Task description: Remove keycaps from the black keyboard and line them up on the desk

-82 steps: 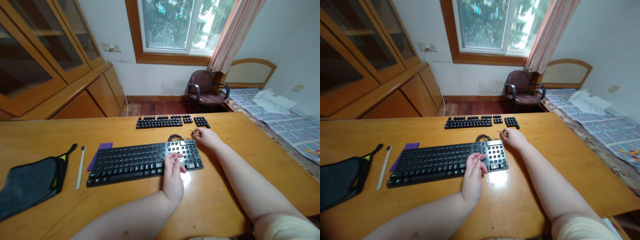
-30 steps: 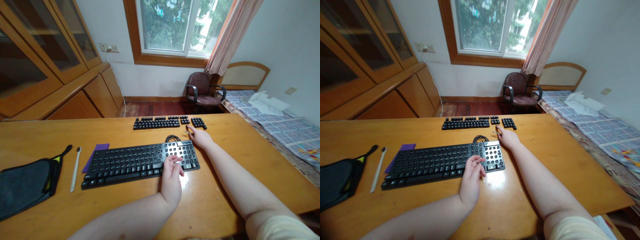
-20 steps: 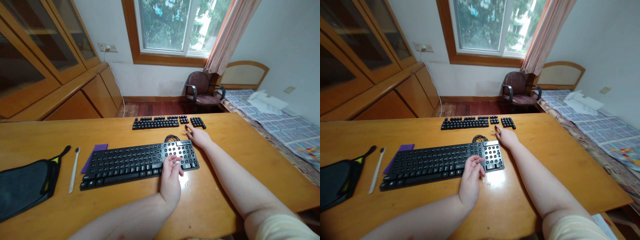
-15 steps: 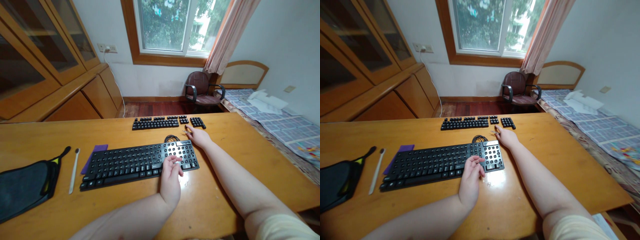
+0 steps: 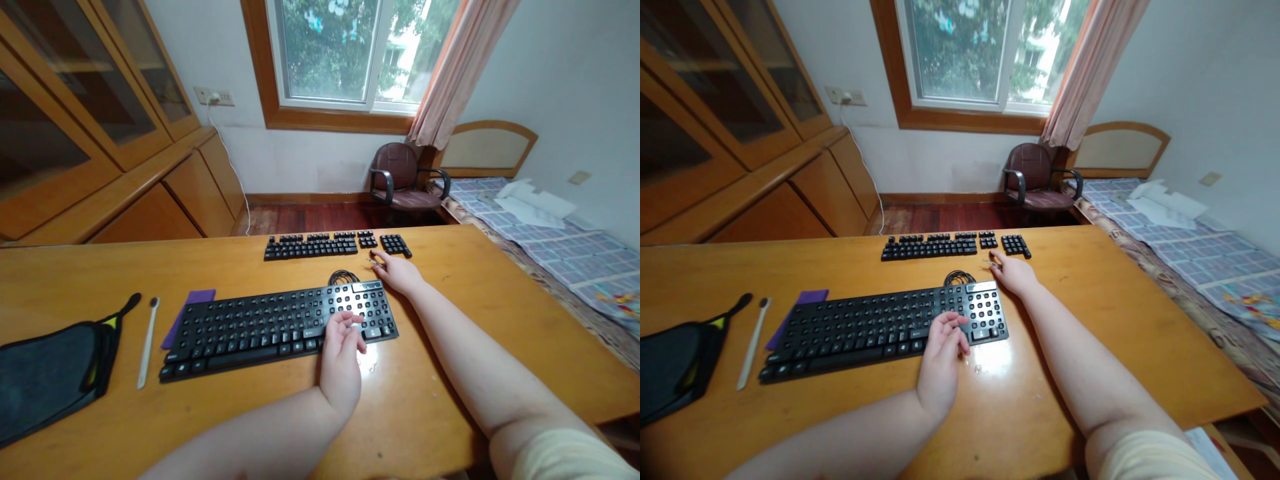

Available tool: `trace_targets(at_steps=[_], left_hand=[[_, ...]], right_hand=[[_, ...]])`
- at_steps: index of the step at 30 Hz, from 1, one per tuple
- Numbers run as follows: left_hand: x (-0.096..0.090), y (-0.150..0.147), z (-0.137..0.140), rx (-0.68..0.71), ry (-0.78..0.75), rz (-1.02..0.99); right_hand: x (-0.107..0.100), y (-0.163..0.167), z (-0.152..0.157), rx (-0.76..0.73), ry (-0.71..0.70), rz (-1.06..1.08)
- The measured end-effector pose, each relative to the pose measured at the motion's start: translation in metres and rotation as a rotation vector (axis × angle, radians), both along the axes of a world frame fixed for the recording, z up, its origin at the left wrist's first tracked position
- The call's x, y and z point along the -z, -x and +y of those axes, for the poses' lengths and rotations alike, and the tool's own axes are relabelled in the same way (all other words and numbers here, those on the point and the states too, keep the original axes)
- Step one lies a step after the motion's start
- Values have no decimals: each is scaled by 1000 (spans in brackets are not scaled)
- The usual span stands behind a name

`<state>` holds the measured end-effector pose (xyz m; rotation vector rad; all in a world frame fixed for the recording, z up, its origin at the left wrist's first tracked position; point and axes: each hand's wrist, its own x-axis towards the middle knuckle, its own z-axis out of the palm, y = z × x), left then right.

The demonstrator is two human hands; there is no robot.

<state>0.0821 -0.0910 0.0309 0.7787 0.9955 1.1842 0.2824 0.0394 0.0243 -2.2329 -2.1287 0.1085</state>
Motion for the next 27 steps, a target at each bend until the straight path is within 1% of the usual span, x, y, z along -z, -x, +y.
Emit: trace_targets(at_steps=[14, 20, 27], left_hand=[[-1, 0, 0, 18, -13, 27], [-2, 1, 0, 5, -12, 38], [-3, 0, 0, 24, -25, 43]], right_hand=[[1, -3, 2, 7, 6, 20], [3, -3, -1, 56, -36, 46], [4, -4, -2, 22, -62, 86]])
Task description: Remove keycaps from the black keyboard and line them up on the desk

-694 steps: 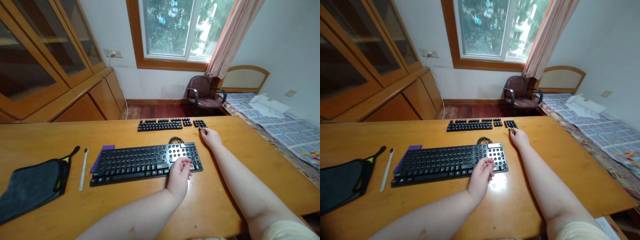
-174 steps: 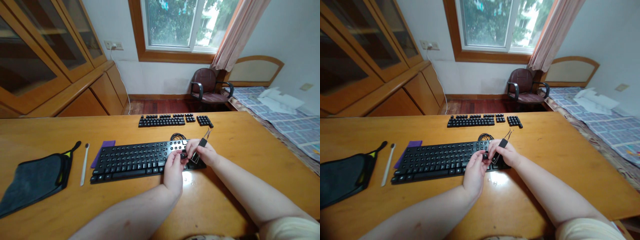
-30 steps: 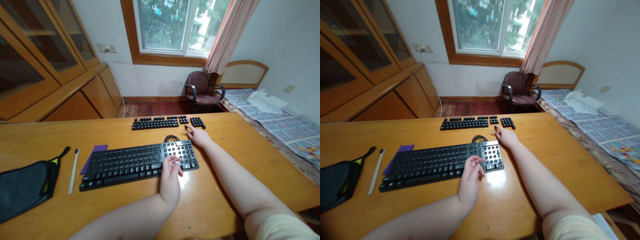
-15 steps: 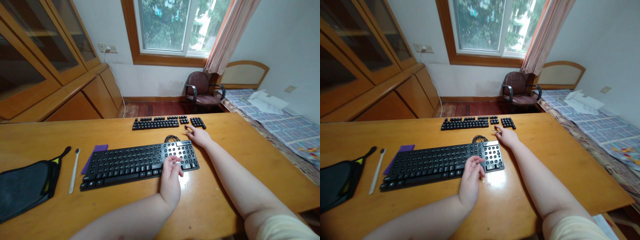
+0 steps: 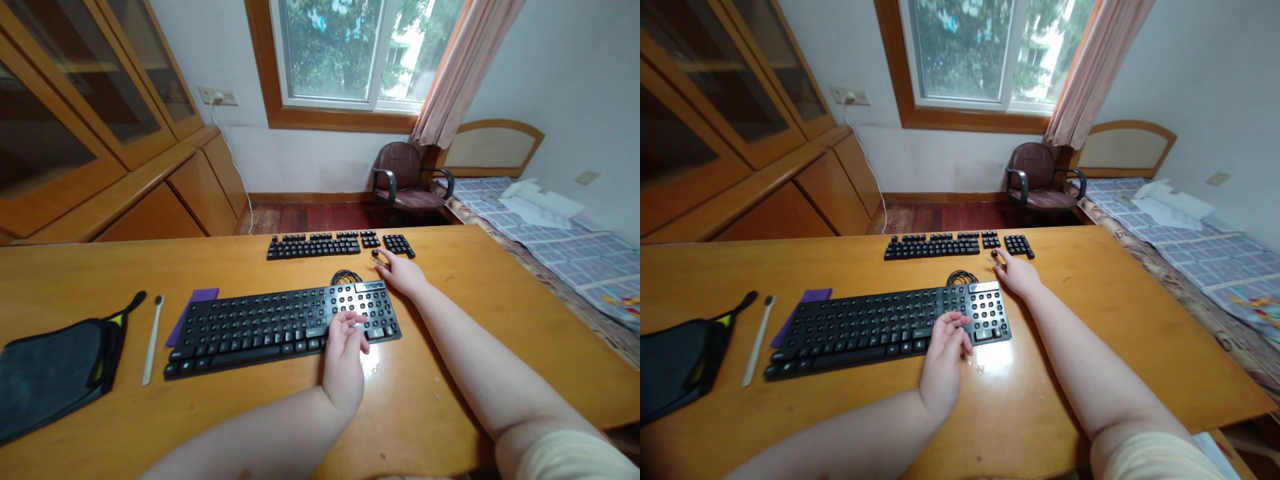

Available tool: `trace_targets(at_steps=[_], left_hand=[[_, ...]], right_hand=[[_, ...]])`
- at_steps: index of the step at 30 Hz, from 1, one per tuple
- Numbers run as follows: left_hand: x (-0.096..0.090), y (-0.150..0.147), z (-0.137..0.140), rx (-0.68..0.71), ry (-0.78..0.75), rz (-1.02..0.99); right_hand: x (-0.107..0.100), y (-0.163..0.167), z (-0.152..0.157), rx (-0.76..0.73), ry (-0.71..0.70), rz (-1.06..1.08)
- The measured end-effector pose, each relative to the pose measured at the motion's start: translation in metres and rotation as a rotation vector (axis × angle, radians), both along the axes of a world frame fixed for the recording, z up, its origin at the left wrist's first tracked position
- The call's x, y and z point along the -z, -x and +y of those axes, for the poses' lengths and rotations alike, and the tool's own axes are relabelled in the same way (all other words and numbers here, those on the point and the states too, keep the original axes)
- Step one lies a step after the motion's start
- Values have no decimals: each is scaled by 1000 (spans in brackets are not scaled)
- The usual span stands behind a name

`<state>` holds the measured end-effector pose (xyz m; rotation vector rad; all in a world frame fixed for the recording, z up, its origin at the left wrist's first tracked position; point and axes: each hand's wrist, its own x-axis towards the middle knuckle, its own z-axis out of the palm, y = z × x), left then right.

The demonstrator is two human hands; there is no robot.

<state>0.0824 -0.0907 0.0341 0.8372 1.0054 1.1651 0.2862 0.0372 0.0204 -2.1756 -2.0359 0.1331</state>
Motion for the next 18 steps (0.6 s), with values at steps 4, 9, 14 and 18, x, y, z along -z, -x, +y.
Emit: trace_targets(at_steps=[4, 9, 14, 18], left_hand=[[2, 2, -7, 281, -104, 51], [-2, 7, -17, 752, -579, 395], [-4, 7, -17, 847, -950, 610], [-3, 7, -17, 812, -986, 644]], right_hand=[[-11, 4, -8, -3, -91, 101], [-28, 32, -30, -346, -91, 222], [-30, 61, -48, -514, -80, 127], [-31, 71, -57, -653, -67, 126]])
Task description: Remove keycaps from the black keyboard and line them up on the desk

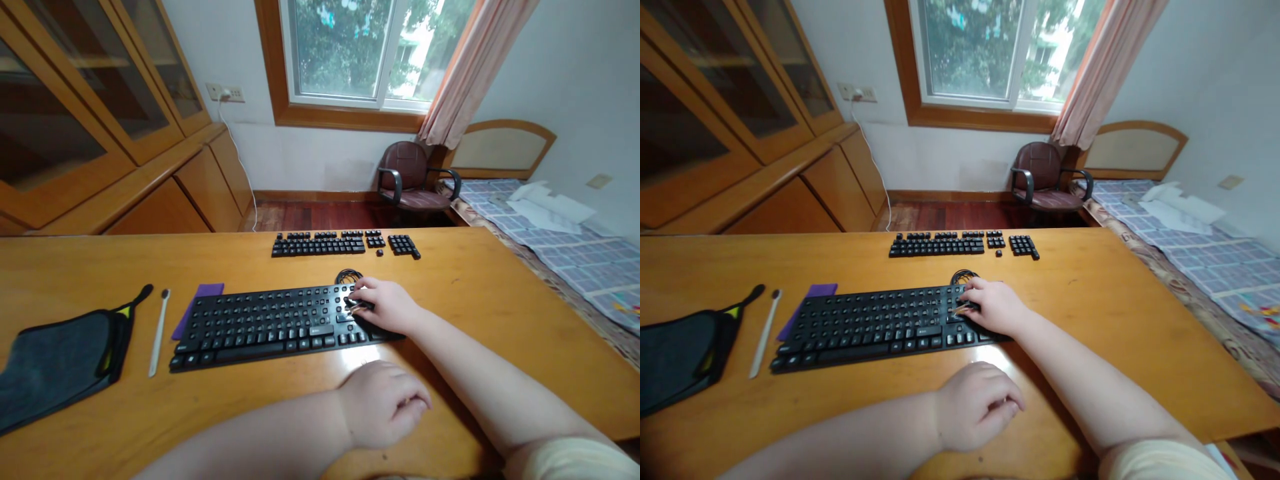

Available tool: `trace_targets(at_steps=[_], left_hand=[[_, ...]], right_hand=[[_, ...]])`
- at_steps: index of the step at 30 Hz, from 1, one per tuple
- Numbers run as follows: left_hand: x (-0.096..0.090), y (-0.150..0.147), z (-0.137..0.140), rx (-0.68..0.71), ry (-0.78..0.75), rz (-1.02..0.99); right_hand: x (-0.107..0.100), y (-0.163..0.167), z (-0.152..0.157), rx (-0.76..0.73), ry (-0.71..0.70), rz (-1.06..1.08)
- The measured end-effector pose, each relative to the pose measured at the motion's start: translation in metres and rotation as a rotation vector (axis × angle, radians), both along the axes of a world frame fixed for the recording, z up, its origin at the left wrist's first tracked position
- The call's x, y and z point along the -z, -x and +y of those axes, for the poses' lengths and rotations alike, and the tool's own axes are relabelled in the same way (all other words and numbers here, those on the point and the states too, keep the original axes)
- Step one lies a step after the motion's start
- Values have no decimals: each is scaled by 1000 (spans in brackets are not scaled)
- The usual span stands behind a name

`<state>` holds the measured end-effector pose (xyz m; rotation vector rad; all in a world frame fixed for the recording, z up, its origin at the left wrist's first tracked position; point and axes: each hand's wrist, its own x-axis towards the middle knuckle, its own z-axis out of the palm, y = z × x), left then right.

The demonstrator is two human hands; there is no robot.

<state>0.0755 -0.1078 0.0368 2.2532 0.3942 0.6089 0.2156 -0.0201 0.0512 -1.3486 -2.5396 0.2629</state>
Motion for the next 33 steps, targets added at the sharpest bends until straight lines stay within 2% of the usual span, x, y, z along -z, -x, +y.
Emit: trace_targets(at_steps=[5, 15, 20, 25, 29, 33], left_hand=[[1, 0, 0, -45, -23, -16], [1, 0, -1, -33, 1, -40], [-1, 0, 0, -36, -2, 15], [-5, 1, 1, -51, -59, 112], [-4, 0, -7, -189, -239, 262], [3, -2, -17, -360, -388, 459]], right_hand=[[0, 9, -7, -105, 80, -47], [-7, 17, -9, -63, 88, -229], [-17, 4, -6, -52, 107, -327], [-25, -14, -2, 21, 115, -360], [-35, -22, 0, -9, 124, -180], [-36, -21, -3, -81, 58, 251]])
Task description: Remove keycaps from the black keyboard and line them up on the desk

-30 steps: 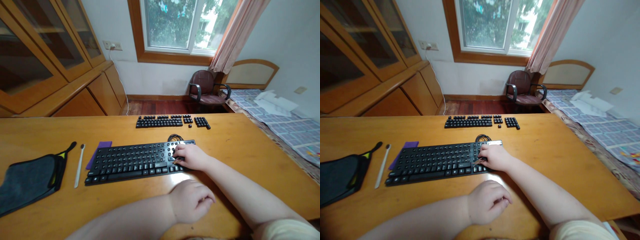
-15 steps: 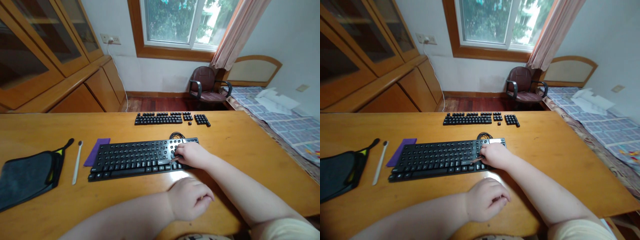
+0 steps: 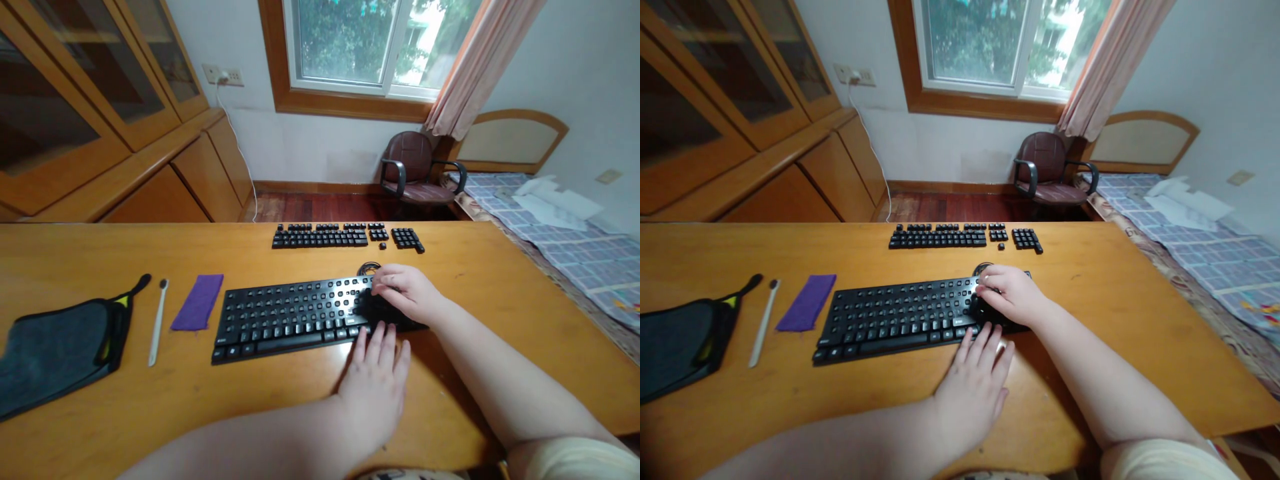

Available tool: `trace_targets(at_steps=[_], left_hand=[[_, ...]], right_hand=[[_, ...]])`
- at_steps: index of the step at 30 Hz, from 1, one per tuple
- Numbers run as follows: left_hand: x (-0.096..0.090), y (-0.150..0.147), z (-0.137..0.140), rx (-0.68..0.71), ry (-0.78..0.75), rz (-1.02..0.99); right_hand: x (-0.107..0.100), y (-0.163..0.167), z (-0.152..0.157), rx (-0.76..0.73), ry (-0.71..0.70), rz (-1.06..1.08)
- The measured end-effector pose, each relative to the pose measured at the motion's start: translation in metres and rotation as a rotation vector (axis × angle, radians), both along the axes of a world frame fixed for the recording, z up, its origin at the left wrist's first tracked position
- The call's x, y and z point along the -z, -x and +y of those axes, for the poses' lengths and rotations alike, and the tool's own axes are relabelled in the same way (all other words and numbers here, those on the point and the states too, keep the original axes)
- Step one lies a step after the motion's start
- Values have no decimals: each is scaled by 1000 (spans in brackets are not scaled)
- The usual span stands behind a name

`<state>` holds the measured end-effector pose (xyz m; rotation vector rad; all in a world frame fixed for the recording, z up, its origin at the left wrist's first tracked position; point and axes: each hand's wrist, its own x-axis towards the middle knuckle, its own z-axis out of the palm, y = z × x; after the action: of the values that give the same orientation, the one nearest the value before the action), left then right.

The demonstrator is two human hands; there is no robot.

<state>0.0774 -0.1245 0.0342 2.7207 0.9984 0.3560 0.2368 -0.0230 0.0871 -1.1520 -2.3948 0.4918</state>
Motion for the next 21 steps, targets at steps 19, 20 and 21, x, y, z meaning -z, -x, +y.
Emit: trace_targets(at_steps=[19, 20, 21], left_hand=[[4, 1, 9, -28, -12, 133], [4, 0, 9, -26, -16, 136], [4, 0, 9, -24, -18, 139]], right_hand=[[35, 13, 4, 137, 124, 33], [36, 13, 5, 148, 122, 21], [37, 13, 5, 162, 121, 12]])
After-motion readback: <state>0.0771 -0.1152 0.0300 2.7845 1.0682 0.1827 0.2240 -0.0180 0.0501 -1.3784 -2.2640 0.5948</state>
